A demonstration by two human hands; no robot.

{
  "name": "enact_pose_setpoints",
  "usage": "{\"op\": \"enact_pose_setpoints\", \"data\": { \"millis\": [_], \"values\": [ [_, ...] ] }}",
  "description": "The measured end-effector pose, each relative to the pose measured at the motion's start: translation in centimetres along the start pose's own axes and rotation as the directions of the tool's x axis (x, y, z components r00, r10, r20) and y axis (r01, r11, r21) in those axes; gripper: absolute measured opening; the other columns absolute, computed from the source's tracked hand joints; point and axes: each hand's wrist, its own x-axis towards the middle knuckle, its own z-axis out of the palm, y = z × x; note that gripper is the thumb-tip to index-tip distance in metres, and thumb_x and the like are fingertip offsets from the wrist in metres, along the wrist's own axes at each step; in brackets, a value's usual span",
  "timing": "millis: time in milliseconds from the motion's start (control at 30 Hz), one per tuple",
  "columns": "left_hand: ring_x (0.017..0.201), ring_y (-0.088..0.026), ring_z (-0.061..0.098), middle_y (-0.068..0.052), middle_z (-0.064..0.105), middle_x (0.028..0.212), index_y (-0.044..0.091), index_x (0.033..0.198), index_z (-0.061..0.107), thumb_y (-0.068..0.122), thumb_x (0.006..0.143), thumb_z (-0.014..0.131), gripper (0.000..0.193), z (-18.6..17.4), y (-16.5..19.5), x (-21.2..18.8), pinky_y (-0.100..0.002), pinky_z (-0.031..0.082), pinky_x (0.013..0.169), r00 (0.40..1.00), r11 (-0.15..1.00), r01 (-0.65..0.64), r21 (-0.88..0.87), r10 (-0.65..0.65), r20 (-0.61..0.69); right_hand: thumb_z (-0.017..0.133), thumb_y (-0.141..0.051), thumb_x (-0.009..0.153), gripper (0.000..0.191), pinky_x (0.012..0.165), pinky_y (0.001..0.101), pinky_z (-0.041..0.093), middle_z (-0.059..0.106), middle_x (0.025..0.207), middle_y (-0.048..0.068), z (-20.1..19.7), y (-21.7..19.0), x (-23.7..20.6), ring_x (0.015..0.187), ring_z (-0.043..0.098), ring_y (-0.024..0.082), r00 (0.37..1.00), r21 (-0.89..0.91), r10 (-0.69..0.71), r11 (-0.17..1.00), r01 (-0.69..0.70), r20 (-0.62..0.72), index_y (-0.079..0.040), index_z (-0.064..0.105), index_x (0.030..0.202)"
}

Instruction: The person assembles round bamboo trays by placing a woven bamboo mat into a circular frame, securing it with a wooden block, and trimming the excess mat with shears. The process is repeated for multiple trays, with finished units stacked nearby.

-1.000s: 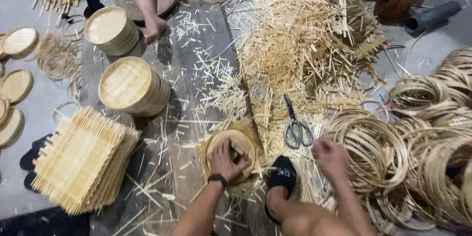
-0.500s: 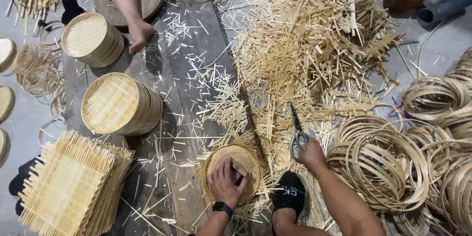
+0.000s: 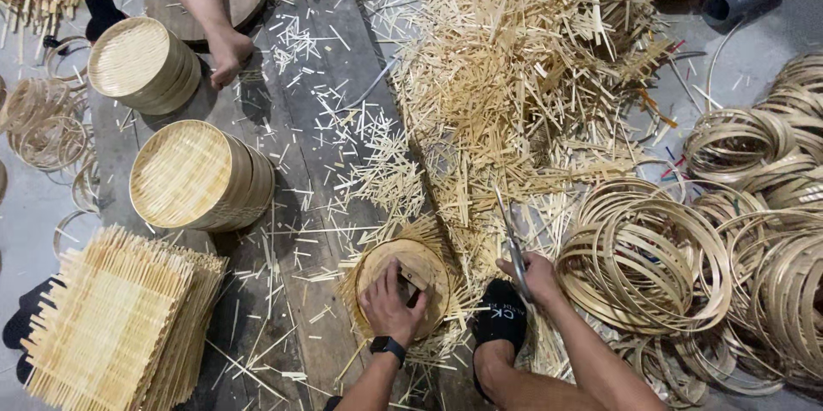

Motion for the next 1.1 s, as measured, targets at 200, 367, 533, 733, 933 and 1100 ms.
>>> {"op": "enact_pose_setpoints", "data": {
  "millis": [200, 367, 533, 733, 933, 1100],
  "values": [
    [0.124, -0.034, 0.049, -0.013, 0.056, 0.133, 0.019, 0.151, 0.038, 0.051, 0.068, 0.083, 0.1, -0.2, 0.0, 0.3, -0.056, 0.027, 0.111, 0.998, 1.0, 0.027, -0.001, -0.027, 0.057, 0.073, -0.059, 0.084, 0.052, 0.07, 0.0351, 0.054, 0.068, 0.078, 0.006, -0.2, 0.0, -0.6, 0.075, 0.067, 0.019, 0.998, -0.047, 0.002, 0.999, 0.002, 0.066, -0.009, 0.069, 0.099],
    [0.124, -0.033, 0.054, -0.012, 0.06, 0.132, 0.021, 0.15, 0.045, 0.052, 0.066, 0.084, 0.097, -2.0, 0.0, 1.5, -0.056, 0.029, 0.111, 0.994, 0.99, -0.104, -0.099, 0.101, -0.031, 0.074, -0.054, 0.086, 0.046, 0.061, 0.0393, 0.048, 0.058, 0.073, 0.005, -0.3, -0.3, -0.6, 0.067, 0.055, 0.021, 0.994, -0.078, -0.076, 0.994, 0.082, 0.075, -0.01, 0.06, 0.087],
    [0.121, -0.034, 0.055, -0.013, 0.061, 0.13, 0.021, 0.148, 0.05, 0.051, 0.058, 0.084, 0.101, -2.2, 0.6, 3.7, -0.059, 0.029, 0.108, 0.98, 0.988, -0.153, -0.035, 0.148, -0.131, 0.08, -0.05, 0.081, 0.05, 0.06, 0.0381, 0.047, 0.059, 0.068, 0.008, 0.2, 0.2, -1.0, 0.064, 0.054, 0.021, 0.985, -0.041, -0.166, 0.985, 0.168, 0.041, -0.004, 0.06, 0.082],
    [0.118, -0.033, 0.056, -0.011, 0.062, 0.13, 0.022, 0.143, 0.055, 0.051, 0.059, 0.085, 0.095, -0.4, 0.1, 5.5, -0.053, 0.035, 0.107, 0.986, 0.984, -0.169, -0.05, 0.169, -0.008, 0.081, -0.05, 0.081, 0.051, 0.06, 0.0403, 0.047, 0.059, 0.067, 0.01, 0.5, 0.6, -1.3, 0.063, 0.053, 0.023, 0.978, -0.074, -0.204, 0.976, 0.207, 0.047, -0.002, 0.062, 0.084],
    [0.126, -0.034, 0.052, -0.011, 0.06, 0.137, 0.02, 0.148, 0.052, 0.044, 0.062, 0.083, 0.095, -2.6, -1.3, 7.2, -0.051, 0.034, 0.112, 0.919, 0.928, -0.35, -0.127, 0.367, 0.146, 0.074, -0.062, 0.081, 0.056, 0.067, 0.0425, 0.052, 0.066, 0.072, 0.01, -0.1, -0.4, -0.9, 0.068, 0.065, 0.026, 0.987, -0.281, -0.121, 0.949, 0.147, 0.107, -0.007, 0.066, 0.088],
    [0.146, -0.041, 0.027, -0.014, 0.035, 0.156, 0.023, 0.154, 0.039, 0.052, 0.06, 0.087, 0.109, -2.3, -0.2, 7.2, -0.066, 0.015, 0.117, 0.931, 0.972, -0.203, 0.118, 0.155, 0.331, 0.067, -0.068, 0.083, 0.063, 0.08, 0.0443, 0.055, 0.073, 0.093, 0.012, -0.9, -0.4, -1.0, 0.085, 0.071, 0.028, 0.982, -0.459, -0.094, 0.874, 0.159, 0.162, -0.008, 0.069, 0.1]
  ]
}}
